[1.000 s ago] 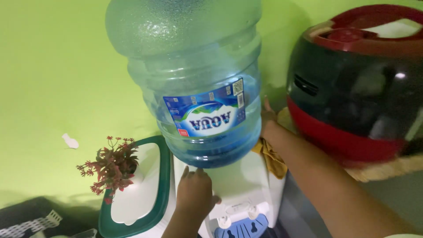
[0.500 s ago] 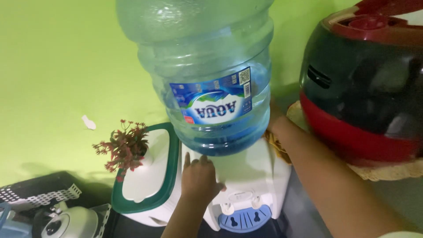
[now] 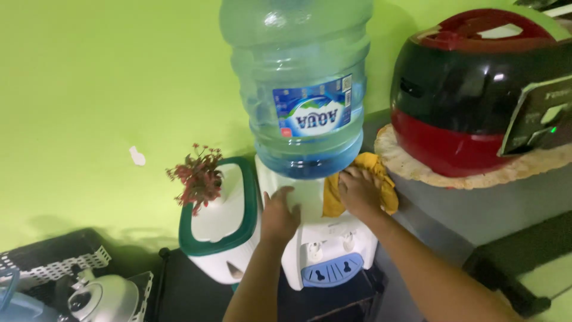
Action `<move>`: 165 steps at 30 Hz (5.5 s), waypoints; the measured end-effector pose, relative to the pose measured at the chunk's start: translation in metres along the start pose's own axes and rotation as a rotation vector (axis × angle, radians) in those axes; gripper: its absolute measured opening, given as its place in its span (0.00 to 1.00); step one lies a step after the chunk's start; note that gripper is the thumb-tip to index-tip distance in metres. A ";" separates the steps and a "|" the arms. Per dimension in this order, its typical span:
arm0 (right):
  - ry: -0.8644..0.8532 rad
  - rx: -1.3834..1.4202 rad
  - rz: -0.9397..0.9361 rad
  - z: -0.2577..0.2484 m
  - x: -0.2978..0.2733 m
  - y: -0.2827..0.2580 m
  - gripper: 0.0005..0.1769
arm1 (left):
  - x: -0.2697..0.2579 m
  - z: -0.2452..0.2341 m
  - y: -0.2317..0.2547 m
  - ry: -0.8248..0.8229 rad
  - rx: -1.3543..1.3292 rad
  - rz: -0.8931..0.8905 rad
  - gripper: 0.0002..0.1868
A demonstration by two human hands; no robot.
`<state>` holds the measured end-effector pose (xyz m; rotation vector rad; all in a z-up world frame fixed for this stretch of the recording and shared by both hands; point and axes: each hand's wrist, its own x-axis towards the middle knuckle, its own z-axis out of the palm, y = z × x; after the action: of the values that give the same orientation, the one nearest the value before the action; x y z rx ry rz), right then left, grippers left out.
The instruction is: Wiping down a dining table, water dispenser, and various kitchen items using a cleaning cloth
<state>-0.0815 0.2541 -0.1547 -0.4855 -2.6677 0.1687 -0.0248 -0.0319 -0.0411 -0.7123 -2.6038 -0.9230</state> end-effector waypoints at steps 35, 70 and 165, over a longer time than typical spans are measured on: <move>0.700 0.452 0.074 -0.011 -0.175 -0.117 0.26 | -0.073 0.030 -0.022 0.387 0.230 0.299 0.30; -0.302 0.616 -0.275 0.159 -0.242 -0.079 0.21 | -0.052 0.071 -0.054 0.841 0.389 0.474 0.23; -0.354 0.527 -0.812 -0.013 0.019 -0.409 0.25 | 0.024 -0.273 -0.164 0.543 0.197 -0.650 0.05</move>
<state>-0.2191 -0.1190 -0.0577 0.8453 -2.7485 0.7216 -0.1058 -0.3108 0.0912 0.4215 -2.3722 -0.8389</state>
